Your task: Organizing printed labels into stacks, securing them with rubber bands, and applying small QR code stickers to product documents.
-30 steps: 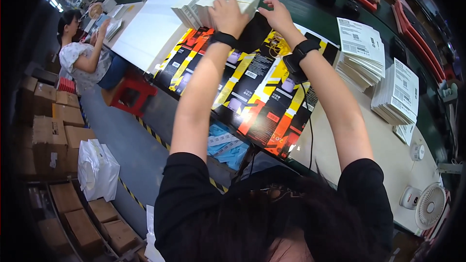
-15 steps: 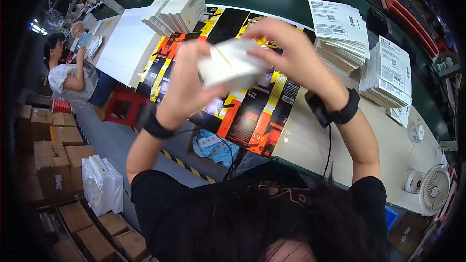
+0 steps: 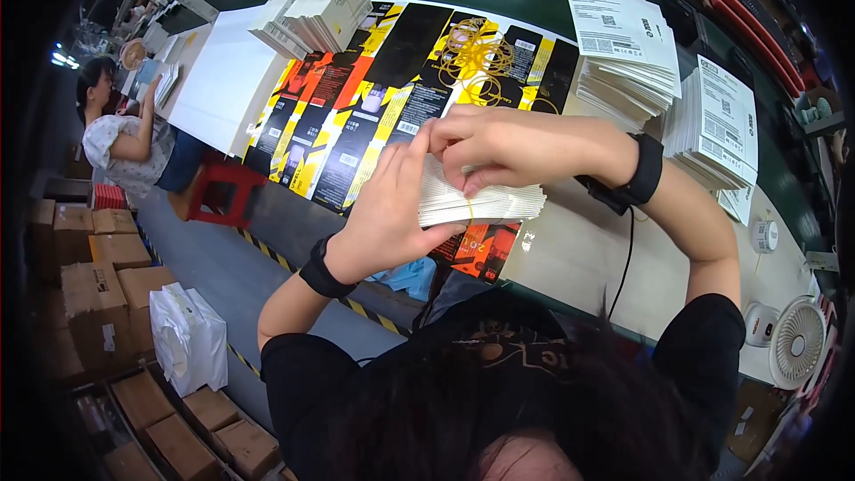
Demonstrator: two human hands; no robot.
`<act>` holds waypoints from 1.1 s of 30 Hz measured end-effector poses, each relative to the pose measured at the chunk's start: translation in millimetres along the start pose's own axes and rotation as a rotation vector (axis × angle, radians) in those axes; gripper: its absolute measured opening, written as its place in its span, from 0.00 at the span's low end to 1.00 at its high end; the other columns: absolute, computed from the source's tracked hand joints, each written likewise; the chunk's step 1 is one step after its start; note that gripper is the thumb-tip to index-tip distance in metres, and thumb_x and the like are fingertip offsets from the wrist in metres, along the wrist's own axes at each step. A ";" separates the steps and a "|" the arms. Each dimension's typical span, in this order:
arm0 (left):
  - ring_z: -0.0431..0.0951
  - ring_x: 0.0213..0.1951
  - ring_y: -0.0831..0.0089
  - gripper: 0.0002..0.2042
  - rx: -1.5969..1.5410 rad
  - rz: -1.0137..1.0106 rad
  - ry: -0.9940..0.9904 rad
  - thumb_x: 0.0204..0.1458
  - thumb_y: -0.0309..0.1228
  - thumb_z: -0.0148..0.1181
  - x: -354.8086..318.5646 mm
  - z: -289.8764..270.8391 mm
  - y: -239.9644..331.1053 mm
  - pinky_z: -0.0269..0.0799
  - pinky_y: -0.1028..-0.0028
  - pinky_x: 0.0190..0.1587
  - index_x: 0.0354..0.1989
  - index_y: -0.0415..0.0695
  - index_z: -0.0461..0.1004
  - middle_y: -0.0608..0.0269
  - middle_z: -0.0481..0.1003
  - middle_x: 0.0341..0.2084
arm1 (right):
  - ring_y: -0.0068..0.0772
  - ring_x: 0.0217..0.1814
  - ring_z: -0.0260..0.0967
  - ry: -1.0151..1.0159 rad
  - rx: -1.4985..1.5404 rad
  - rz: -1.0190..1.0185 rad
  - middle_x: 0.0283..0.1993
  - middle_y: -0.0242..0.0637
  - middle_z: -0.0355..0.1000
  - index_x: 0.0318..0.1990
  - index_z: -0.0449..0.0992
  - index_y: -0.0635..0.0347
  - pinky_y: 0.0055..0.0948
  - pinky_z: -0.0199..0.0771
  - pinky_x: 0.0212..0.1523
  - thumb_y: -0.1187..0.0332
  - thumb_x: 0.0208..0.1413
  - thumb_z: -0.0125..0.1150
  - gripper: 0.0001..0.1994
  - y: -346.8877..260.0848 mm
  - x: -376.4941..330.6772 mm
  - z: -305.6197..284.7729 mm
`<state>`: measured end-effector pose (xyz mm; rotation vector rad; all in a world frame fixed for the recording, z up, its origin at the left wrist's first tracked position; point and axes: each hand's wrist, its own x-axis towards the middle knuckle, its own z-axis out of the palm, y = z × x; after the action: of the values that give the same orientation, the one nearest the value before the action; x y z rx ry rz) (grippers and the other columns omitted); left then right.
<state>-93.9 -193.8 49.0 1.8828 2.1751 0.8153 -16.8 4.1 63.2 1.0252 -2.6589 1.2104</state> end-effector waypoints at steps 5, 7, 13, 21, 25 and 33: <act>0.66 0.40 0.55 0.42 0.039 0.080 0.012 0.30 0.33 0.68 2.4 -5.3 2.2 0.66 0.65 0.41 0.56 0.32 0.52 0.51 0.65 0.39 | 0.40 0.44 0.57 -0.027 -0.188 -0.092 0.37 0.39 0.61 0.26 0.69 0.62 0.34 0.61 0.44 0.73 0.42 0.58 0.05 -10.0 -2.9 5.4; 0.66 0.40 0.56 0.40 0.015 0.124 0.017 0.30 0.32 0.67 1.3 -7.7 6.8 0.66 0.65 0.41 0.55 0.33 0.55 0.51 0.65 0.39 | 0.39 0.41 0.59 0.022 -0.277 -0.161 0.33 0.39 0.62 0.21 0.68 0.62 0.33 0.62 0.39 0.71 0.42 0.59 0.07 -18.6 -9.9 11.4; 0.67 0.41 0.56 0.34 -0.078 0.204 -0.161 0.27 0.30 0.68 -9.6 -20.2 22.4 0.65 0.67 0.44 0.49 0.36 0.64 0.52 0.66 0.38 | 0.34 0.24 0.59 0.042 -0.120 -0.206 0.17 0.32 0.58 0.11 0.60 0.58 0.31 0.58 0.25 0.66 0.43 0.60 0.17 -52.5 -41.7 30.8; 0.67 0.39 0.58 0.33 -0.062 0.176 -0.056 0.27 0.30 0.68 -14.2 -26.1 14.3 0.67 0.67 0.39 0.48 0.38 0.64 0.55 0.66 0.36 | 0.34 0.12 0.55 0.119 -0.304 0.131 0.09 0.29 0.54 0.11 0.58 0.55 0.30 0.54 0.17 0.65 0.47 0.59 0.19 -82.0 -73.0 46.0; 0.67 0.39 0.57 0.32 -0.017 0.161 0.001 0.28 0.29 0.68 -6.2 -11.1 5.6 0.66 0.66 0.41 0.48 0.39 0.64 0.55 0.65 0.36 | 0.36 0.12 0.57 0.142 -0.463 0.345 0.10 0.32 0.57 0.15 0.61 0.56 0.32 0.56 0.16 0.65 0.47 0.58 0.15 -95.5 -57.1 70.5; 0.66 0.42 0.56 0.34 0.105 0.107 -0.149 0.27 0.31 0.68 8.5 -14.9 5.7 0.64 0.66 0.45 0.49 0.39 0.63 0.52 0.66 0.38 | 0.36 0.15 0.65 0.207 -0.538 0.588 0.13 0.36 0.64 0.26 0.66 0.60 0.33 0.62 0.17 0.68 0.44 0.54 0.06 -94.8 -27.6 108.0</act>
<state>-97.4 -189.8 66.2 2.0534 2.0811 0.5668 84.0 -99.9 42.3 0.0378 -2.9320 0.5177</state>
